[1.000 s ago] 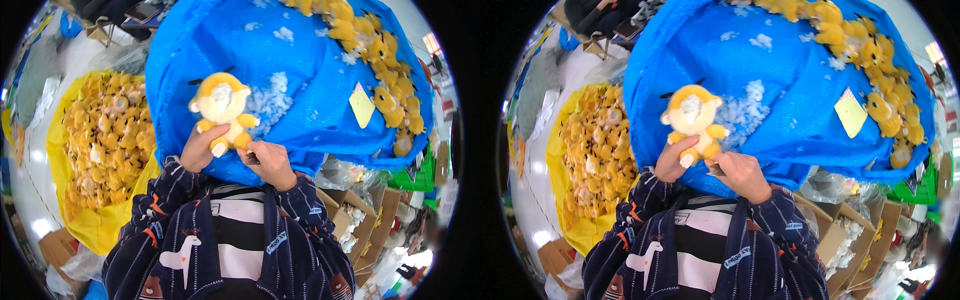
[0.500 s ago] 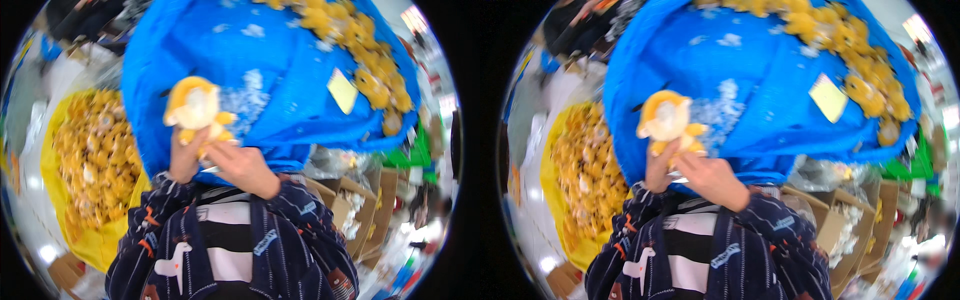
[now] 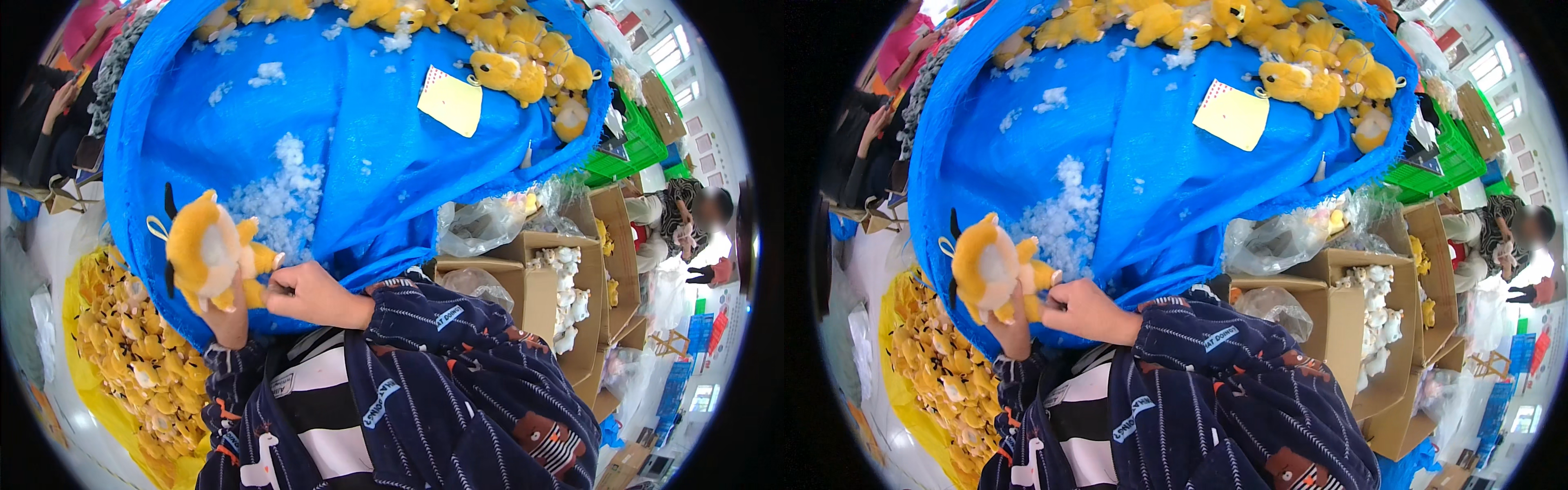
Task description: The person repeatedly stuffs white filling into small yellow plush toys by hand, then places each stuffed toy into a blue bag. The person handles the toys one at a time, opening them, inserting filling, and closing them before moving to the next.
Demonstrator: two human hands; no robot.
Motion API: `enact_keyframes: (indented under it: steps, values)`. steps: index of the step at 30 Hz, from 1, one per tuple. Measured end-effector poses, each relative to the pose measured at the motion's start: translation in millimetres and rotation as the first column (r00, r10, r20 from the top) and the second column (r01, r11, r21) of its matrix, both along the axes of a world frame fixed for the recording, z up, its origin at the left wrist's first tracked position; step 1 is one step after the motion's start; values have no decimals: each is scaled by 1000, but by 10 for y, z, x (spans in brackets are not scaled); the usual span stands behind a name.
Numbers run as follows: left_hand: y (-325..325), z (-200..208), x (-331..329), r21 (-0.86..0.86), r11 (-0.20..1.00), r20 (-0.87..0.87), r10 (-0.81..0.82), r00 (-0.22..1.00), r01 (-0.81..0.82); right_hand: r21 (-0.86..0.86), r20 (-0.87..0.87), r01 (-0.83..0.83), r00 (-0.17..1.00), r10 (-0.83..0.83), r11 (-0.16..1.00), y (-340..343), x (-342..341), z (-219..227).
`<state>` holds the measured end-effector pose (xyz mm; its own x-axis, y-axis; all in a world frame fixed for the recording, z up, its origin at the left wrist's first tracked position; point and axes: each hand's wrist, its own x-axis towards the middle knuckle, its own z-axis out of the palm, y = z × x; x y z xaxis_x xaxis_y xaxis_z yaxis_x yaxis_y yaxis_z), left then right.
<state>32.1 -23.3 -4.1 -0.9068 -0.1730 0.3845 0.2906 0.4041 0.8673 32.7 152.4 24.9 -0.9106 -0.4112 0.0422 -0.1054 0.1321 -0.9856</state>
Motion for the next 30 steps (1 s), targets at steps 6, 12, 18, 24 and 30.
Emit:
enact_keyframes:
  steps: [6,12,18,24,30]
  values:
    - [-717,278,-141,851,368,-321,-200,926,374,145,-604,363,769,-208,920,1014,-398,790]
    - [-1358,896,159,764,78,-645,125,754,641,50,-796,985,141,-589,168,3422,-1408,711]
    - [-927,824,31,768,316,-449,-354,820,557,120,-259,915,403,-878,385,3962,-1733,660]
    - [-113,850,-66,838,506,-44,-308,950,203,62,-19,861,507,-862,505,3623,-2096,791]
    - [30,751,-92,652,742,138,-320,937,157,103,-20,808,584,-811,580,2947,-2406,1009]
